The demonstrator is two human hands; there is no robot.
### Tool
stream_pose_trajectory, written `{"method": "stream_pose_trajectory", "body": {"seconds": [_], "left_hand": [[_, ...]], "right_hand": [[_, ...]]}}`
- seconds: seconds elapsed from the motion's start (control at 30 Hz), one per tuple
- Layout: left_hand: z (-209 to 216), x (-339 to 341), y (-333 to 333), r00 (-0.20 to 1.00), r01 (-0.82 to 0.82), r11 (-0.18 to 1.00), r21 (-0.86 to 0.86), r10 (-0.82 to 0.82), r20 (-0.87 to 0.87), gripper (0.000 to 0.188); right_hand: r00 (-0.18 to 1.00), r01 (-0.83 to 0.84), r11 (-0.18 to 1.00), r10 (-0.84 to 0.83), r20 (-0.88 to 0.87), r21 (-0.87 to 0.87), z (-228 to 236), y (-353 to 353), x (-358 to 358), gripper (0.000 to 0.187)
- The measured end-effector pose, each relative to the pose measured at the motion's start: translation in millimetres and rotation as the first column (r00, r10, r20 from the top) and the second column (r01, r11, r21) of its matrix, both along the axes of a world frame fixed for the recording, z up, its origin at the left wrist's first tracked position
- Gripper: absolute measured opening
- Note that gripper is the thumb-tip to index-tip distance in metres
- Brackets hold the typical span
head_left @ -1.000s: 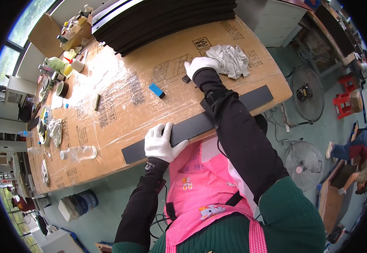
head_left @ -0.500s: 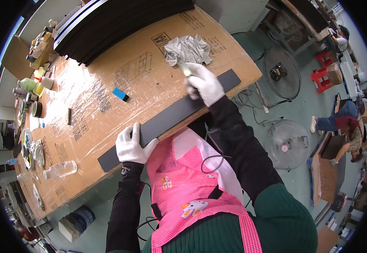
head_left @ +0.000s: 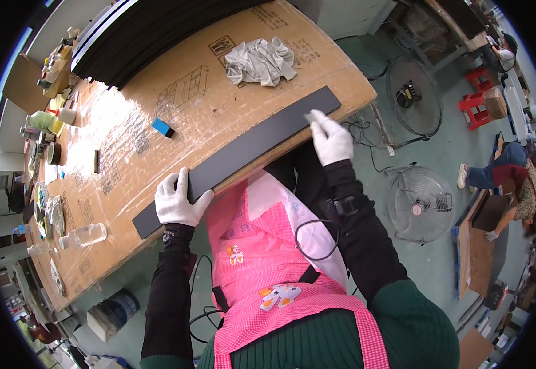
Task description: Cleaning and inspecting long black furniture boards with a cloth and cleaning block.
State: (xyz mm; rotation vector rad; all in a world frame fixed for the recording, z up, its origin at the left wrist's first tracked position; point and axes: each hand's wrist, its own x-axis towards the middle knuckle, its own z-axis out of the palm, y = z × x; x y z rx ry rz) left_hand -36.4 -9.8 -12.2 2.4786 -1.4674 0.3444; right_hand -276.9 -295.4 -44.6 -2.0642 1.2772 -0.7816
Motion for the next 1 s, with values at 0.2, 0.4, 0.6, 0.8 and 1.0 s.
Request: {"method": "stream_pose_trajectory", "body": {"seconds": [0.2, 0.4, 0.6, 0.8, 1.0], "left_hand": [[-1.0, 0.2, -0.2, 1.000, 0.010, 1.000, -0.004, -0.010, 0.003, 0.076], [-2.6, 0.7, -0.2, 1.000, 0.007, 1.000, 0.014, -0.007, -0.011, 0.074], [2.5, -1.4, -8.2, 1.000, 0.002, 1.000, 0.018, -0.001, -0.017, 0.076], [-2.6, 0.5, -2.5, 1.000, -0.006, 1.000, 0.022, 0.006, -0.001, 0.076], [1.5, 1.6, -2.5, 1.000, 0.013, 1.000, 0.014, -0.013, 0.006, 0.077]], "right_hand": [[0.992, 0.117, 0.993, -0.116, -0.046, 0.003, 16.2, -35.3, -1.1, 0.029], [0.974, -0.133, 0.990, 0.137, -0.181, 0.036, 30.4, 38.0, 29.4, 0.026], [0.991, 0.024, 0.997, -0.013, 0.134, -0.078, 4.5, -25.1, 10.3, 0.024], [0.961, -0.278, 0.950, 0.275, -0.039, -0.143, 10.1, 54.6, 38.0, 0.017], [0.997, -0.025, 0.999, 0.022, -0.068, -0.035, 26.2, -29.2, 11.7, 0.025]]}}
